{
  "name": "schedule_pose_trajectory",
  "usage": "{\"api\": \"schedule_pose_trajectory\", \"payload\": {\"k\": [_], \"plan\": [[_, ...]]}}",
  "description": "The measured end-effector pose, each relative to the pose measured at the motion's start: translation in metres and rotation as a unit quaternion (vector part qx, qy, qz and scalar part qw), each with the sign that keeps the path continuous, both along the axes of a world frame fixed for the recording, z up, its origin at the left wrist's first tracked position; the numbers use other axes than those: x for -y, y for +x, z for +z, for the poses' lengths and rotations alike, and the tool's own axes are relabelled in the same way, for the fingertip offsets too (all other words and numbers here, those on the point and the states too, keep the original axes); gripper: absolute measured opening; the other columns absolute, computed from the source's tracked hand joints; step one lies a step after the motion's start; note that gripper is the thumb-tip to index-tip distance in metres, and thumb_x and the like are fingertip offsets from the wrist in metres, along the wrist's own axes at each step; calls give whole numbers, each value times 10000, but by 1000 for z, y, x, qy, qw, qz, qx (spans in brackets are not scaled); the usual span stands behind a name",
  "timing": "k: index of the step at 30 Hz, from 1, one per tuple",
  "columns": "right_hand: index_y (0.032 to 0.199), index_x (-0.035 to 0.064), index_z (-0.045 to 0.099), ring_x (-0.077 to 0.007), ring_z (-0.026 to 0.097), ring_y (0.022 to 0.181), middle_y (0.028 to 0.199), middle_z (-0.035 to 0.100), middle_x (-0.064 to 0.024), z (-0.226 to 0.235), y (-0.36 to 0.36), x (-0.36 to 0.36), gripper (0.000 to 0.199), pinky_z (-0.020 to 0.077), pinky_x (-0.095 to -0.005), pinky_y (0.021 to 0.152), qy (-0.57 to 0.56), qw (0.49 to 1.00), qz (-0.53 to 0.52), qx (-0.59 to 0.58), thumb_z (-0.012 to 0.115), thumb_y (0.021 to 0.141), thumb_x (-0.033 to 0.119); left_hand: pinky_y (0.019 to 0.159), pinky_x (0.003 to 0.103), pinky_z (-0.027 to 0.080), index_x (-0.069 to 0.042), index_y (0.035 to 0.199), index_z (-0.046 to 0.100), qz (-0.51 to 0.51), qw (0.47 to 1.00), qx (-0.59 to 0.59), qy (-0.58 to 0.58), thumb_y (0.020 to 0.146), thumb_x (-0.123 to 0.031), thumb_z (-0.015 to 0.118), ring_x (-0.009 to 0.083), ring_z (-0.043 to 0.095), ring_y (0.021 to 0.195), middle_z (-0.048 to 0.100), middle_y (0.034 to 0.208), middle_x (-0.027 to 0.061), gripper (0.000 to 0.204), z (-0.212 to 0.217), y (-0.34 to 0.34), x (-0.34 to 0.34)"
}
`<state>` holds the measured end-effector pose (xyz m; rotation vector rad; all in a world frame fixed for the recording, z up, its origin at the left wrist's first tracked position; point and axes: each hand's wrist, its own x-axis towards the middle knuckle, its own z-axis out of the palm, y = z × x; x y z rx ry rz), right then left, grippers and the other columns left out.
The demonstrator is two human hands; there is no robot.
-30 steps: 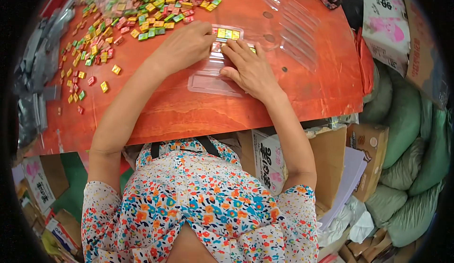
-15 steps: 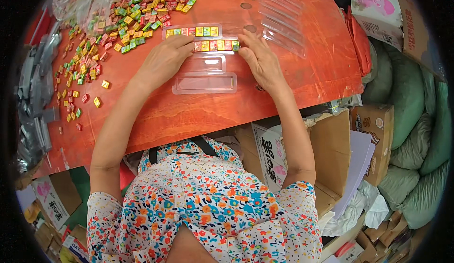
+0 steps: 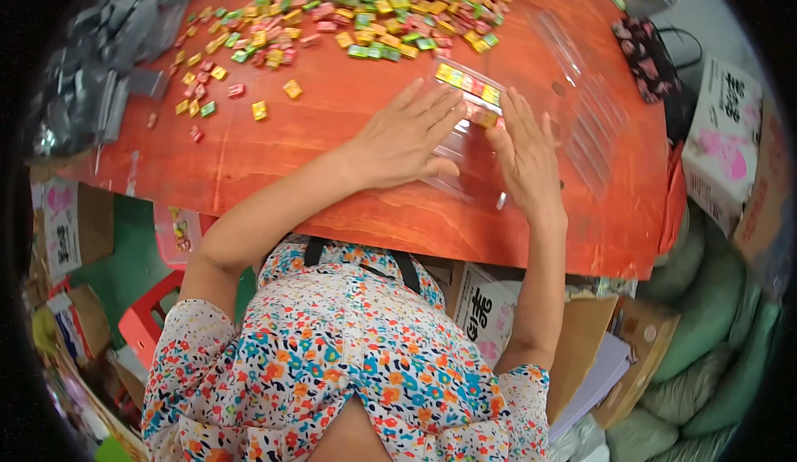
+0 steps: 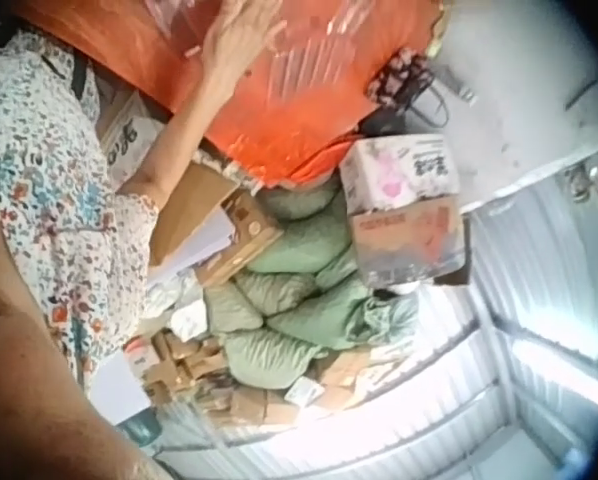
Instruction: Sorting small colored toy tiles into plastic sleeves and placing the finished sets into a cardboard box.
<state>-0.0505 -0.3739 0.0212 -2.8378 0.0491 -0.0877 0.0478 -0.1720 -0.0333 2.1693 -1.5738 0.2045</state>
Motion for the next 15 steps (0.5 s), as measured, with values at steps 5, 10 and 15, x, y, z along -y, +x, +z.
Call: {"api": "schedule_pose_trajectory", "payload": {"k": [5, 10, 15], "plan": [[1471, 85, 393, -334, 334, 1419, 1536, 355, -169, 1, 81, -71, 558, 236, -481, 1169, 27, 983, 171, 64, 400, 1026, 421, 1170, 532, 203, 48, 1382, 457, 199, 975, 59, 80, 921, -539, 530, 367, 319, 1419, 421, 1474, 222, 750, 16, 14, -82], [1473, 159, 390, -363, 302, 1422, 1547, 318, -160, -37, 174, -119, 611, 272, -580, 1117, -92, 974, 170, 120, 412, 993, 536, 1165, 535, 203, 3, 1440, 397, 332, 937, 32, 106, 946, -498, 527, 382, 286, 1430, 350, 1517, 226, 716, 11, 26, -156], [1465, 243, 418, -359, 259, 1443, 1569, 291, -128, -43, 180, -142, 593, 216, -621, 1123, -111, 972, 202, 47, 398, 980, 584, 1175, 523, 187, -9, 1483, 326, 341, 936, -4, 90, 963, -454, 526, 376, 244, 1451, 277, 1556, 221, 713, -1, 2, -171]]}}
